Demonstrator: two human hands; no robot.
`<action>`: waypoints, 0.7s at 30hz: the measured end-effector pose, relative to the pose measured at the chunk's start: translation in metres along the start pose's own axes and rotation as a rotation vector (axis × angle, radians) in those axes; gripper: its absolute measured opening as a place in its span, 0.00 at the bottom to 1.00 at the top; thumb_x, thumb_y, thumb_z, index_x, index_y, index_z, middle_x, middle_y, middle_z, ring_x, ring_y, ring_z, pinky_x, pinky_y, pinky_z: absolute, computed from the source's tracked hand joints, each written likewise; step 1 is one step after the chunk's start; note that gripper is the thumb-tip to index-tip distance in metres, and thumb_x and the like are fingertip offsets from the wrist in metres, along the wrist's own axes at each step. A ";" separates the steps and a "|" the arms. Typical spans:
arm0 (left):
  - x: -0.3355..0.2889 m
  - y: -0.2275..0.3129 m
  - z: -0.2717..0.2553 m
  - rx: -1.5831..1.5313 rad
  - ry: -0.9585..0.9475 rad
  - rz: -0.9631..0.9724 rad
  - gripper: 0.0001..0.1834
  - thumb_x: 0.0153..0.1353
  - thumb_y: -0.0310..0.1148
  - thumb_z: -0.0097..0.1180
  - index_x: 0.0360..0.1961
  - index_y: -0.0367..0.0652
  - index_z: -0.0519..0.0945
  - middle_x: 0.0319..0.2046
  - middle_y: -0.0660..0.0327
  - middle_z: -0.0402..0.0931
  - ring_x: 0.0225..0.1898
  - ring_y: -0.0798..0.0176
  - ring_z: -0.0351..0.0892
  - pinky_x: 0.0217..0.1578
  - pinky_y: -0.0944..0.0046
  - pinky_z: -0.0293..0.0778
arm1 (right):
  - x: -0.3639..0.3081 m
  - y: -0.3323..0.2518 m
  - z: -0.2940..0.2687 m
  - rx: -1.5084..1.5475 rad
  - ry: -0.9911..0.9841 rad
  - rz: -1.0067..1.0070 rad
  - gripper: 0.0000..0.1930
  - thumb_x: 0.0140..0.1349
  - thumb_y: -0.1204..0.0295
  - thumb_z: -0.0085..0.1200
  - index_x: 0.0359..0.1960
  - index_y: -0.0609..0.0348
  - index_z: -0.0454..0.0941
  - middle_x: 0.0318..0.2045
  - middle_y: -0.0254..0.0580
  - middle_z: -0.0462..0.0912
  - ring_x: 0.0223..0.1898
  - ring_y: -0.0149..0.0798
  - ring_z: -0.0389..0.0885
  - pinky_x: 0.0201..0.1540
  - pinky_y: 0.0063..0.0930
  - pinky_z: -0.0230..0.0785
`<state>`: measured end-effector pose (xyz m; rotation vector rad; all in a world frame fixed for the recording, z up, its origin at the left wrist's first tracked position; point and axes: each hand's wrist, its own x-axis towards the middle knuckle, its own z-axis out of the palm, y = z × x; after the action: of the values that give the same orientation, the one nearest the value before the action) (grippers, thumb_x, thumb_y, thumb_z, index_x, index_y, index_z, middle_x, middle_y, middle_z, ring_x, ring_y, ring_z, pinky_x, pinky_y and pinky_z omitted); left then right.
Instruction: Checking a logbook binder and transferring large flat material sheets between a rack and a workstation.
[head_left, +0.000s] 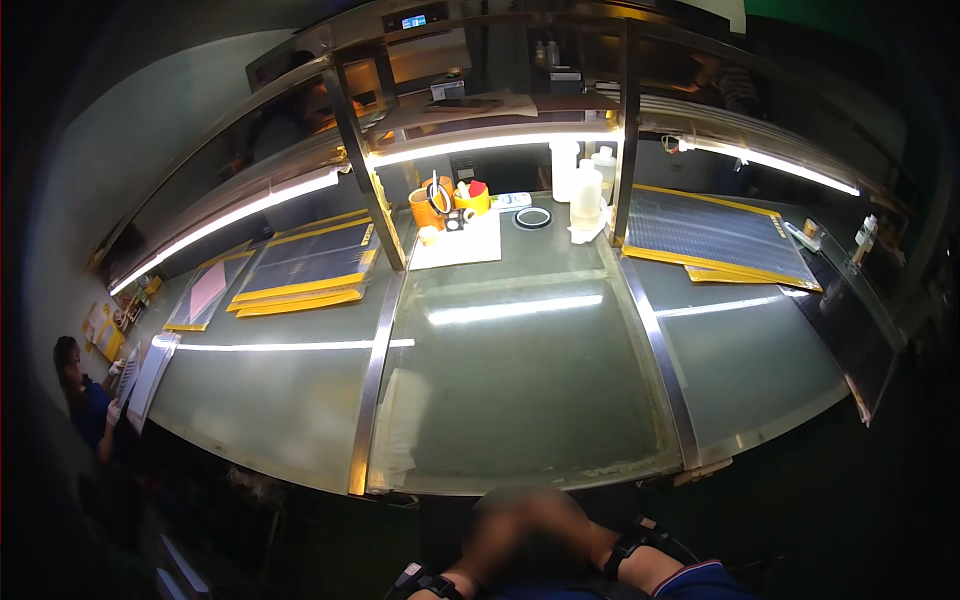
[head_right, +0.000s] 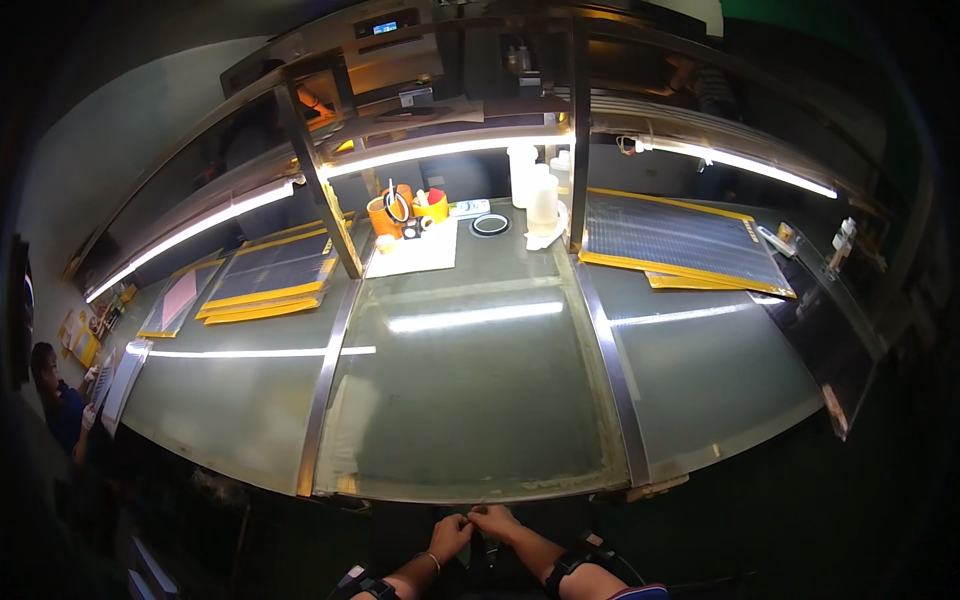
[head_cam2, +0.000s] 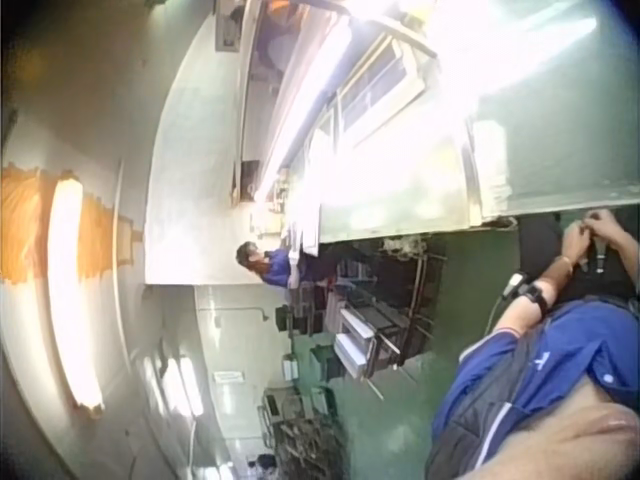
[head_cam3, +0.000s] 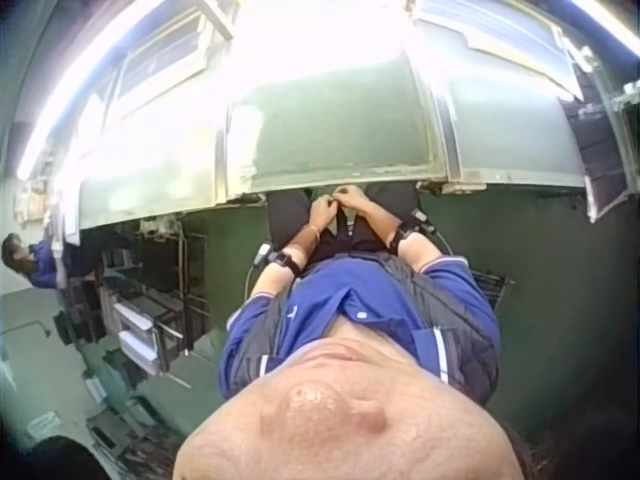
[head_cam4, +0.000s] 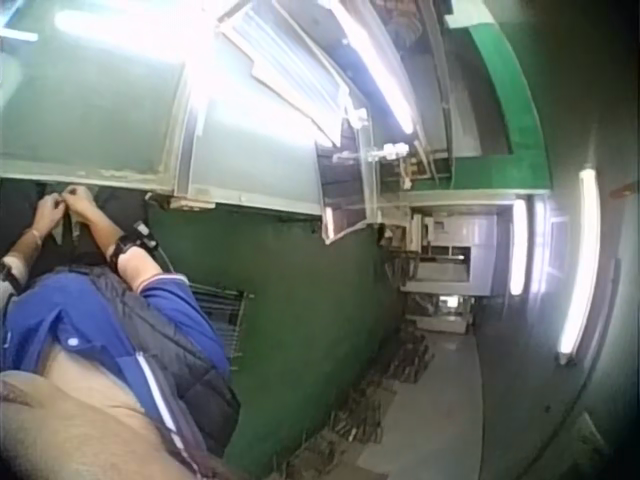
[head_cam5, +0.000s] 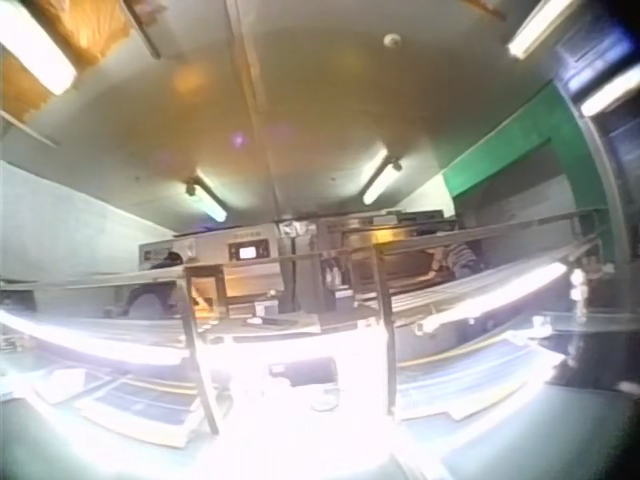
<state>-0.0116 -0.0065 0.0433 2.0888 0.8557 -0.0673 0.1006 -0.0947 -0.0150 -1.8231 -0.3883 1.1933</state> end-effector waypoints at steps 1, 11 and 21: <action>0.001 -0.002 0.001 0.002 0.005 0.018 0.14 0.51 0.41 0.54 0.28 0.39 0.79 0.28 0.47 0.77 0.36 0.45 0.77 0.38 0.53 0.71 | 0.004 0.006 0.001 -0.002 -0.002 -0.002 0.19 0.50 0.59 0.55 0.38 0.60 0.78 0.34 0.44 0.81 0.38 0.38 0.79 0.42 0.29 0.69; 0.002 0.001 -0.001 0.005 -0.055 -0.004 0.15 0.47 0.41 0.60 0.30 0.41 0.81 0.30 0.50 0.79 0.36 0.48 0.78 0.38 0.55 0.72 | 0.002 0.004 -0.002 -0.051 0.003 -0.016 0.14 0.54 0.68 0.55 0.39 0.63 0.76 0.33 0.37 0.80 0.35 0.30 0.77 0.39 0.22 0.68; 0.003 0.000 0.004 -0.057 0.038 -0.044 0.14 0.48 0.36 0.56 0.36 0.42 0.78 0.29 0.52 0.79 0.35 0.52 0.79 0.38 0.58 0.73 | -0.008 -0.007 -0.002 0.015 -0.018 0.041 0.15 0.52 0.71 0.54 0.42 0.63 0.76 0.39 0.39 0.78 0.42 0.32 0.75 0.45 0.24 0.66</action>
<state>-0.0088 -0.0080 0.0397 2.0241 0.9163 -0.0263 0.0999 -0.0966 -0.0044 -1.8171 -0.3524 1.2382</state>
